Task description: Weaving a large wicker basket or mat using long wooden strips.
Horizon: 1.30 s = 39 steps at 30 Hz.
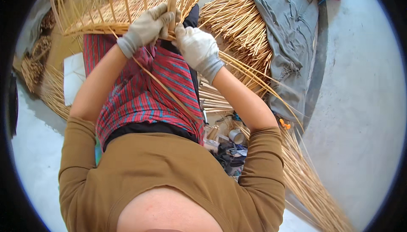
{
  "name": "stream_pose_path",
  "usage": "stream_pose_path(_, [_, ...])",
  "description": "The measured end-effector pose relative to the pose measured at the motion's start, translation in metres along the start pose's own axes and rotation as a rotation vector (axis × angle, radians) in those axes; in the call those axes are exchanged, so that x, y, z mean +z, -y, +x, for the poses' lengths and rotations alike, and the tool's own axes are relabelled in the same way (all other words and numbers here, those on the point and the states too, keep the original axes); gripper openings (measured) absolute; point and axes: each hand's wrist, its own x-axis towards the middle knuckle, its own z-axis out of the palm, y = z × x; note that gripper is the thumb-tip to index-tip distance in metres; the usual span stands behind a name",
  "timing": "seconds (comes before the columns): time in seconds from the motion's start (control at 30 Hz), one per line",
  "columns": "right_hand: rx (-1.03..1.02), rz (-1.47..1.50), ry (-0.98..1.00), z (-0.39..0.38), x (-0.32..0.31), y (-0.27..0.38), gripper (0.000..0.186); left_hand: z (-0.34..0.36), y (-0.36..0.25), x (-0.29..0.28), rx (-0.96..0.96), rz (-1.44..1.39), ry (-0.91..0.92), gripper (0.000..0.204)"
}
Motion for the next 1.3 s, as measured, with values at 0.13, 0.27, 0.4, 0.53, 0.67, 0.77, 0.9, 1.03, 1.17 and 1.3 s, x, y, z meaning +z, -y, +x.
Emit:
stream_pose_path(0.13, [0.053,-0.034,-0.036,-0.011,0.008,-0.006,0.036,-0.008,0.008,0.026,0.162,-0.186,-0.063,0.022])
stream_pose_path(0.27, [0.026,0.055,-0.083,-0.004,0.007,-0.010,0.033,-0.006,0.025,0.027,0.389,-0.231,-0.117,0.021])
stream_pose_path(0.4, [0.091,0.090,-0.074,-0.003,0.002,-0.010,0.036,-0.004,0.000,0.014,0.234,-0.150,-0.051,0.024])
stream_pose_path(0.53, [0.090,0.173,-0.084,-0.005,0.000,-0.006,0.037,-0.009,-0.001,0.007,0.050,-0.066,0.002,0.030])
stream_pose_path(0.67, [0.197,0.088,-0.030,-0.005,-0.008,0.001,0.039,-0.002,-0.006,0.000,-0.094,0.102,0.044,0.033])
stream_pose_path(0.77, [0.124,-0.030,-0.062,-0.016,-0.013,0.009,0.030,-0.007,-0.006,0.001,-0.083,0.084,0.056,0.034])
stream_pose_path(0.9, [0.257,0.308,0.267,-0.001,-0.031,-0.016,0.020,-0.008,0.006,-0.011,-0.041,0.094,0.179,0.025])
stream_pose_path(1.03, [0.170,0.376,0.329,0.005,-0.020,-0.042,0.018,-0.021,-0.002,-0.001,0.080,-0.112,0.295,0.034])
stream_pose_path(1.17, [0.177,0.326,0.355,-0.001,-0.046,-0.026,0.034,-0.017,0.000,-0.006,0.114,-0.099,0.294,0.052])
stream_pose_path(1.3, [0.238,0.299,0.428,-0.015,-0.060,-0.013,0.044,-0.023,-0.004,-0.001,0.046,-0.187,0.254,0.046])
